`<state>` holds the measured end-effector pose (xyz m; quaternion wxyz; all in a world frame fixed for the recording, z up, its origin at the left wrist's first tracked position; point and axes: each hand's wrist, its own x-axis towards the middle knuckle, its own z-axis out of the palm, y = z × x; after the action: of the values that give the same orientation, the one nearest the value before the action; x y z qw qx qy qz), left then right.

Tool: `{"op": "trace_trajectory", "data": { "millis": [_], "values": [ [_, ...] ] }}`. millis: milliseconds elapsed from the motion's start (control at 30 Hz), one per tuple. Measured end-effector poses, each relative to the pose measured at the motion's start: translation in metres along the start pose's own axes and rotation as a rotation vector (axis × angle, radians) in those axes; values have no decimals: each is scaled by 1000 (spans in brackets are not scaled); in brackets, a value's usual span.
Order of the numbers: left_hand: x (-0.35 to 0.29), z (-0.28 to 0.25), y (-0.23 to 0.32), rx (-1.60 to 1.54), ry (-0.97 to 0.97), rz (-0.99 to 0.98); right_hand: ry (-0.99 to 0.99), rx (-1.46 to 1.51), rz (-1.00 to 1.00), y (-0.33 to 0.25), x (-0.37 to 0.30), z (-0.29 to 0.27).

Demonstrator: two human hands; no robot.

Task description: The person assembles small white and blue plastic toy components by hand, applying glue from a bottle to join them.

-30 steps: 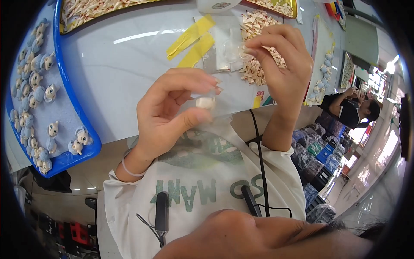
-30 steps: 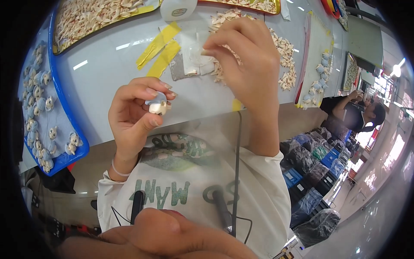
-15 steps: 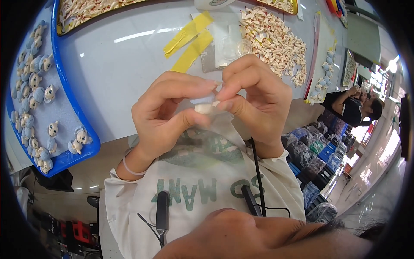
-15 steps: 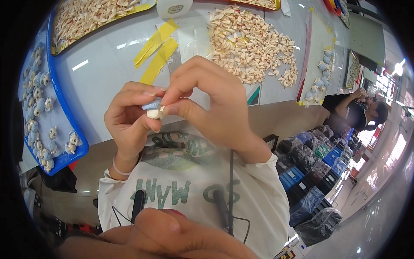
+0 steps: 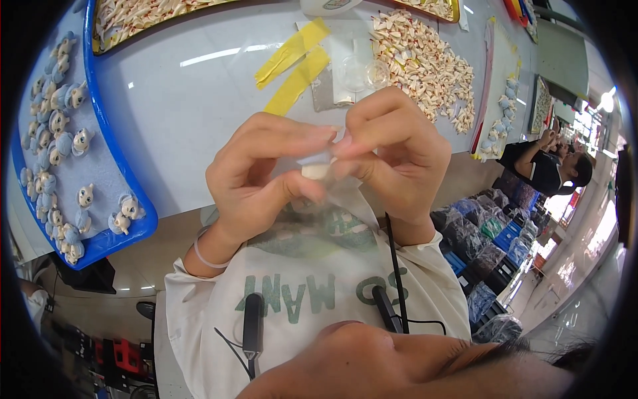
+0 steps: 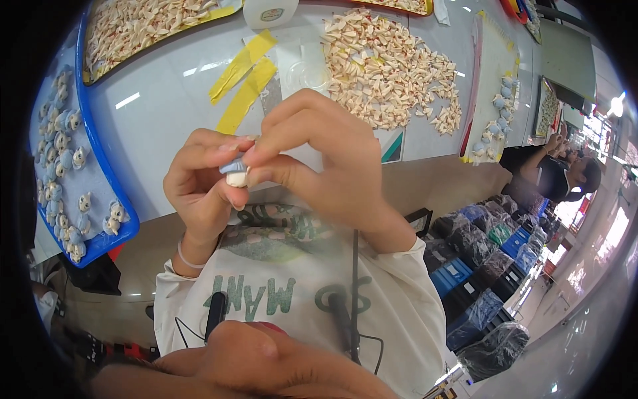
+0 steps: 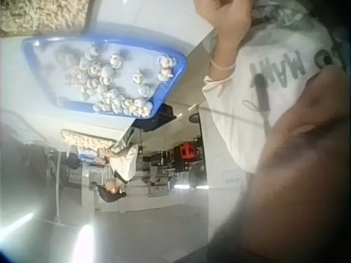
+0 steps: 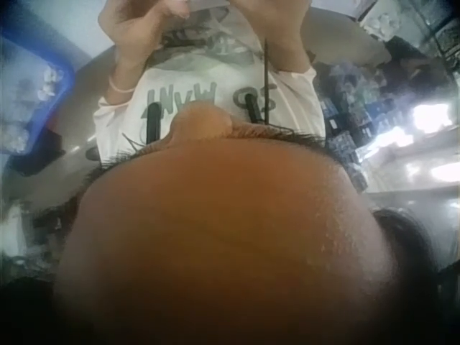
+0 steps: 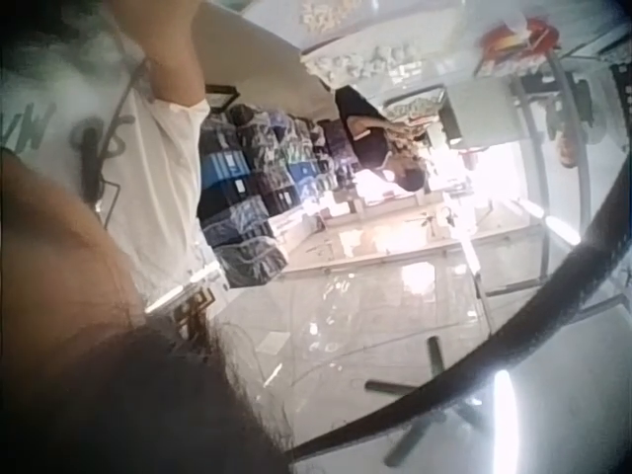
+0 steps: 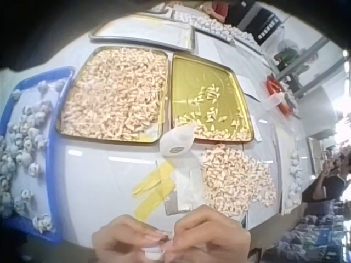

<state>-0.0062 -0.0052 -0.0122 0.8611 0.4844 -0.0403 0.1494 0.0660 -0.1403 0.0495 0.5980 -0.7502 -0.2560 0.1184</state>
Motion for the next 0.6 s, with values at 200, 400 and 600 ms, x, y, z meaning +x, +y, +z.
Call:
{"op": "trace_trajectory", "data": {
  "millis": [200, 400, 600],
  "values": [
    [0, 1, 1, -85, 17, -66, -11, -3, 0, 3, 0, -2],
    [-1, 1, 2, -6, 8, -77, -2, -50, -59, 5, -3, -2],
    [-2, 3, 1, 99, 5, -51, -5, -43, -33, 4, -4, -7]
  ]
}}
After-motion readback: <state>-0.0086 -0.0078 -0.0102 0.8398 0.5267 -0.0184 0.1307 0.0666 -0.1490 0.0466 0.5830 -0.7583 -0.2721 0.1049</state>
